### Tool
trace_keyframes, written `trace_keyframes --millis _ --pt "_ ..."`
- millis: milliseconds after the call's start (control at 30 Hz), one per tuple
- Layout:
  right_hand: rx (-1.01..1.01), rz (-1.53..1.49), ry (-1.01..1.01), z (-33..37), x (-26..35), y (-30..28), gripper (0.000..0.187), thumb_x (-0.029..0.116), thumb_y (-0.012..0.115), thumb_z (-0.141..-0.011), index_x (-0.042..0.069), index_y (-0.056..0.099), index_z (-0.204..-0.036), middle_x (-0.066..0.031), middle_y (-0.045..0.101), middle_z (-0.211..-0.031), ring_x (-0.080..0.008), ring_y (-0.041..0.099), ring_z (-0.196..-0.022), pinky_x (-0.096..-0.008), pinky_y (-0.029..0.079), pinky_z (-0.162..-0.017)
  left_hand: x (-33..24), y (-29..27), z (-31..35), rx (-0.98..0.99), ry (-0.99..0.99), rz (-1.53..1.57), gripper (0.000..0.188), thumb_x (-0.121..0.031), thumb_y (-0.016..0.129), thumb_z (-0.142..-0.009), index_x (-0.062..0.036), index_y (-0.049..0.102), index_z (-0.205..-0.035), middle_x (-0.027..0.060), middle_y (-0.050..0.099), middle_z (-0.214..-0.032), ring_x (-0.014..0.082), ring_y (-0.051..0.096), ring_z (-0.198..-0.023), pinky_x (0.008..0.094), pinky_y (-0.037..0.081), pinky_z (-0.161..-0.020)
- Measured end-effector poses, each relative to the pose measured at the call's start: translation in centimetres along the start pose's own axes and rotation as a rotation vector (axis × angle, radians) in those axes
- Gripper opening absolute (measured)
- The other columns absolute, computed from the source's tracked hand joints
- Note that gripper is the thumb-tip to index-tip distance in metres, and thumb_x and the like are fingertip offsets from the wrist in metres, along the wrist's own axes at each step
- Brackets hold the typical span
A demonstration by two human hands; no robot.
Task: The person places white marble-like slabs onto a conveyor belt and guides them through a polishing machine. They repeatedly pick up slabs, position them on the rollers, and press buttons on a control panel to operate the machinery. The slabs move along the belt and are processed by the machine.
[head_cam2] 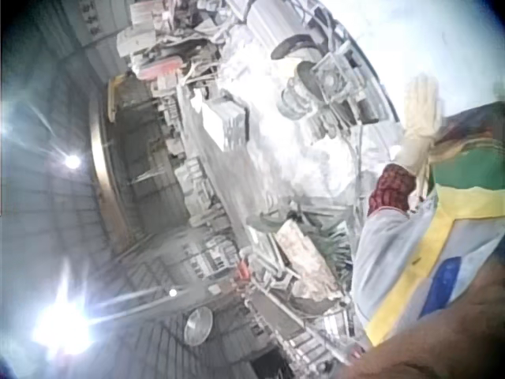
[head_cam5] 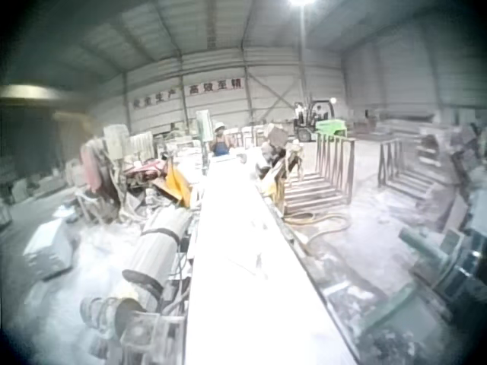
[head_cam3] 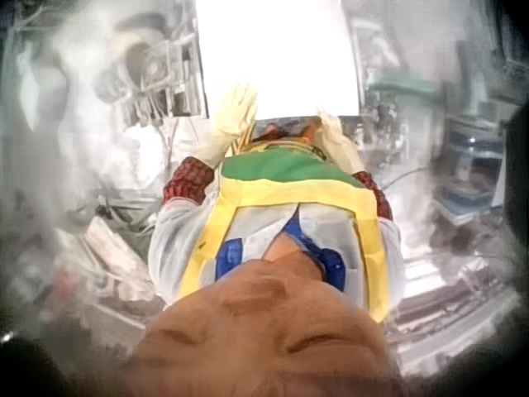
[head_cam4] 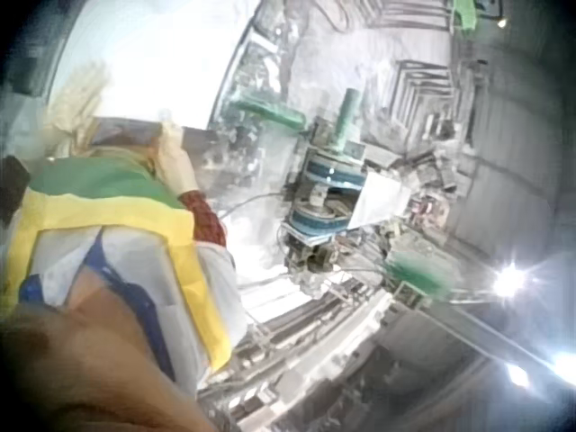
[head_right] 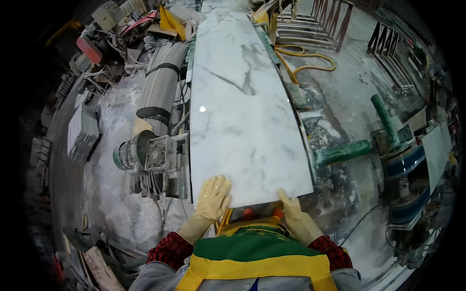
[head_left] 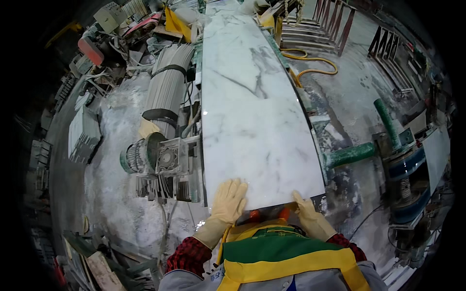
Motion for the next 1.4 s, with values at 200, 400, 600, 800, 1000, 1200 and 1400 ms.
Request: trace_keyframes --millis 200,400,600,800,1000,1200,1400 --pt "0.073 -0.224 -0.097 -0.2 -0.3 0.6 0.042 0.032 0.077 -0.097 -0.01 0.068 -0.093 -0.0205 0.076 -0.083 -0.0251 0.074 -0.07 -0.0344 0.059 -0.063 0.7 -1.4 2.9 -0.036 -0.044 -0.011 0.056 -0.021 0.068 -0.092 -0.0033 0.052 -0.142 0.0247 0.049 -0.147 0.0443 0.043 -0.138 0.054 0.032 -0.118" --pt "0.028 -0.263 -0.04 -0.4 -1.6 0.1 0.039 0.019 0.072 -0.099 -0.016 0.062 -0.113 -0.0229 0.073 -0.091 -0.0336 0.076 -0.08 -0.0429 0.064 -0.073 6.9 0.0 2.7 0.013 -0.338 -0.064 0.063 -0.031 0.057 -0.103 -0.0047 0.039 -0.158 0.0291 0.034 -0.163 0.0455 0.03 -0.152 0.0522 0.02 -0.128" --pt "0.021 -0.356 -0.04 -0.8 -2.2 0.3 0.038 0.003 0.063 -0.1 -0.018 0.051 -0.129 -0.0285 0.069 -0.105 -0.0404 0.075 -0.089 -0.053 0.067 -0.078 10.2 0.3 -2.3 -0.151 -0.284 -0.109 0.058 -0.031 0.061 -0.1 -0.0051 0.047 -0.151 0.0286 0.041 -0.157 0.0465 0.036 -0.146 0.0529 0.027 -0.123" --pt "0.075 -0.312 -0.071 0.9 -1.3 0.4 0.036 0.005 0.064 -0.1 -0.014 0.054 -0.128 -0.026 0.069 -0.109 -0.0395 0.075 -0.095 -0.0512 0.067 -0.077 12.8 0.0 -5.3 -0.3 -0.375 -0.141 0.055 -0.028 0.064 -0.098 -0.0069 0.05 -0.146 0.0233 0.045 -0.155 0.048 0.043 -0.138 0.0529 0.037 -0.116" --pt "0.112 -0.243 0.019 2.2 -1.1 0.7 0.038 0.016 0.066 -0.101 -0.009 0.057 -0.129 -0.0214 0.072 -0.107 -0.0344 0.075 -0.094 -0.0417 0.063 -0.077 12.7 0.6 -4.1 -0.309 -0.331 -0.147 0.054 -0.028 0.062 -0.099 -0.0064 0.051 -0.147 0.0239 0.045 -0.155 0.0489 0.044 -0.137 0.0533 0.037 -0.116" --pt "0.113 -0.262 0.062 2.8 -1.8 0.6 0.037 0.026 0.067 -0.102 -0.004 0.06 -0.124 -0.0168 0.074 -0.102 -0.0281 0.075 -0.09 -0.038 0.059 -0.078 10.2 0.6 -0.2 -0.246 -0.273 -0.119 0.057 -0.027 0.062 -0.099 -0.0071 0.049 -0.151 0.0261 0.045 -0.156 0.0512 0.041 -0.142 0.0553 0.033 -0.12" --pt "0.146 -0.178 -0.053 2.7 -1.7 0.8 0.035 0.035 0.066 -0.104 0.006 0.063 -0.123 -0.0103 0.074 -0.104 -0.0201 0.074 -0.088 -0.0343 0.056 -0.068 6.9 0.7 4.4 -0.108 -0.235 -0.053 0.06 -0.023 0.06 -0.101 -0.0022 0.044 -0.155 0.0309 0.039 -0.159 0.054 0.035 -0.146 0.0553 0.027 -0.124"
Point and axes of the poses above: each hand's wrist, its own z-axis away from the middle knuckle, its own y-axis out of the palm, x = y × z, the point moved 9 cm from there along -z, towards the middle knuckle
